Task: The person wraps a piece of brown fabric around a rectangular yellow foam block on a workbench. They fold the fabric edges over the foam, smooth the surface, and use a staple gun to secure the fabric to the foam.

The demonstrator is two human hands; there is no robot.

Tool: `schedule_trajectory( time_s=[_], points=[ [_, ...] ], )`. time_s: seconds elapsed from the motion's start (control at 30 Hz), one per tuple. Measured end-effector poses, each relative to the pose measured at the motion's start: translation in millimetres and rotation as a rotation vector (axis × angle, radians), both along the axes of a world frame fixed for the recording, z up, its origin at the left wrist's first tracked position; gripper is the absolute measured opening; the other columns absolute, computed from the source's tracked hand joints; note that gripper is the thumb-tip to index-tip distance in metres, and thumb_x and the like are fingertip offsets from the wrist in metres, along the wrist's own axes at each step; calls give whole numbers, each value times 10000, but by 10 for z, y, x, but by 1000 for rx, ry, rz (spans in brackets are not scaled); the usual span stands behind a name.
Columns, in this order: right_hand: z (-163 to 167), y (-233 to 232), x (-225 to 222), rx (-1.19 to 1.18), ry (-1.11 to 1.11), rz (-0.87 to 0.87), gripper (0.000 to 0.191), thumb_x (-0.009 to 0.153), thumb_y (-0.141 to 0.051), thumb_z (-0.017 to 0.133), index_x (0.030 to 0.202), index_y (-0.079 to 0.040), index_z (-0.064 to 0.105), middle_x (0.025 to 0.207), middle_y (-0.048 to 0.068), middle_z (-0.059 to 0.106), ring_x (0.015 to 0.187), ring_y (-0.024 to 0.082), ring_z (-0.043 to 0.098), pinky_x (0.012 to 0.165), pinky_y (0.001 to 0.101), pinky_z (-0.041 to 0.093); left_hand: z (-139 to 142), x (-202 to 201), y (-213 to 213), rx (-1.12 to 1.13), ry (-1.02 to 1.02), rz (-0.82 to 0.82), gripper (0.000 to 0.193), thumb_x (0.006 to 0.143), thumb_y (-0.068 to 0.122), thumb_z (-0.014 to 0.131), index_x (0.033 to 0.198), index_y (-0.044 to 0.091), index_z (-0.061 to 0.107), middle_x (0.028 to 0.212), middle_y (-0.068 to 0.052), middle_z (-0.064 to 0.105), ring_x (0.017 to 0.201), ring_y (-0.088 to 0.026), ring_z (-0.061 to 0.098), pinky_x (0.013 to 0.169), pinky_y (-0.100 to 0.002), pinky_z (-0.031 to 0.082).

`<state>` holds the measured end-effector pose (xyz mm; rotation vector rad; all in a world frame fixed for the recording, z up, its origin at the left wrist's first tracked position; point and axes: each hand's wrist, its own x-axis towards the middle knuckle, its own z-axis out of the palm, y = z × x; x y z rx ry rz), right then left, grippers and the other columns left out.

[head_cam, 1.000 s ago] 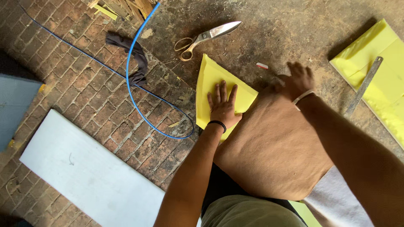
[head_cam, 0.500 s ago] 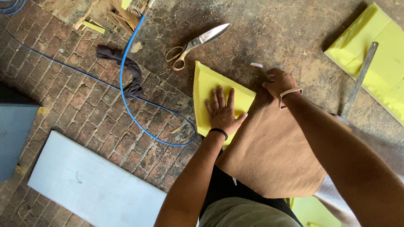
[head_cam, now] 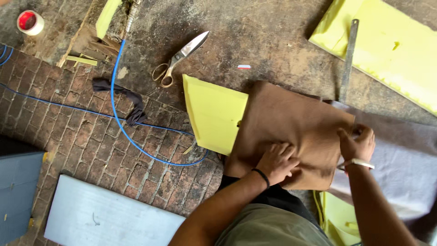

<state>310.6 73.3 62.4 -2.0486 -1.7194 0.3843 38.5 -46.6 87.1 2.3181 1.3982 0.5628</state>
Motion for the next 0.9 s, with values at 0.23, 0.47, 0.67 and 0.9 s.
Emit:
schedule_trajectory(
  time_s=[0.23,0.47,0.67,0.9],
  points=[
    [-93,9,29,-99,695,-119,335,1020,-236,725,1269,-36,625,1160,105,701,976,248,669,824,375,525,-243,-1254,214,-196,-821,808,137,890,168,695,1017,115,687,1060,-57,726,985,-210,678,894,-361,561],
    [373,-229,-1273,-532,887,256,326,1026,-189,551,1303,-39,634,1184,169,755,1020,262,751,903,375,630,750,-3069,-311,379,-1001,1790,272,838,13,576,1099,50,508,1018,-117,652,914,-224,665,830,-324,620],
    [299,-715,-2593,-648,1074,291,548,955,-114,668,1456,-40,456,1485,170,529,1381,265,509,1122,366,448,756,-2232,145,303,-478,779,308,861,-68,590,1134,59,652,1066,-96,654,940,-249,665,876,-371,551],
    [170,-1161,-3484,-432,1138,-173,742,789,-72,711,1454,12,394,1394,281,581,1296,398,560,1058,441,493,104,-2056,1239,160,81,-496,103,843,189,680,934,154,711,1099,-56,688,1221,-276,607,1117,-472,448]
  ],
)
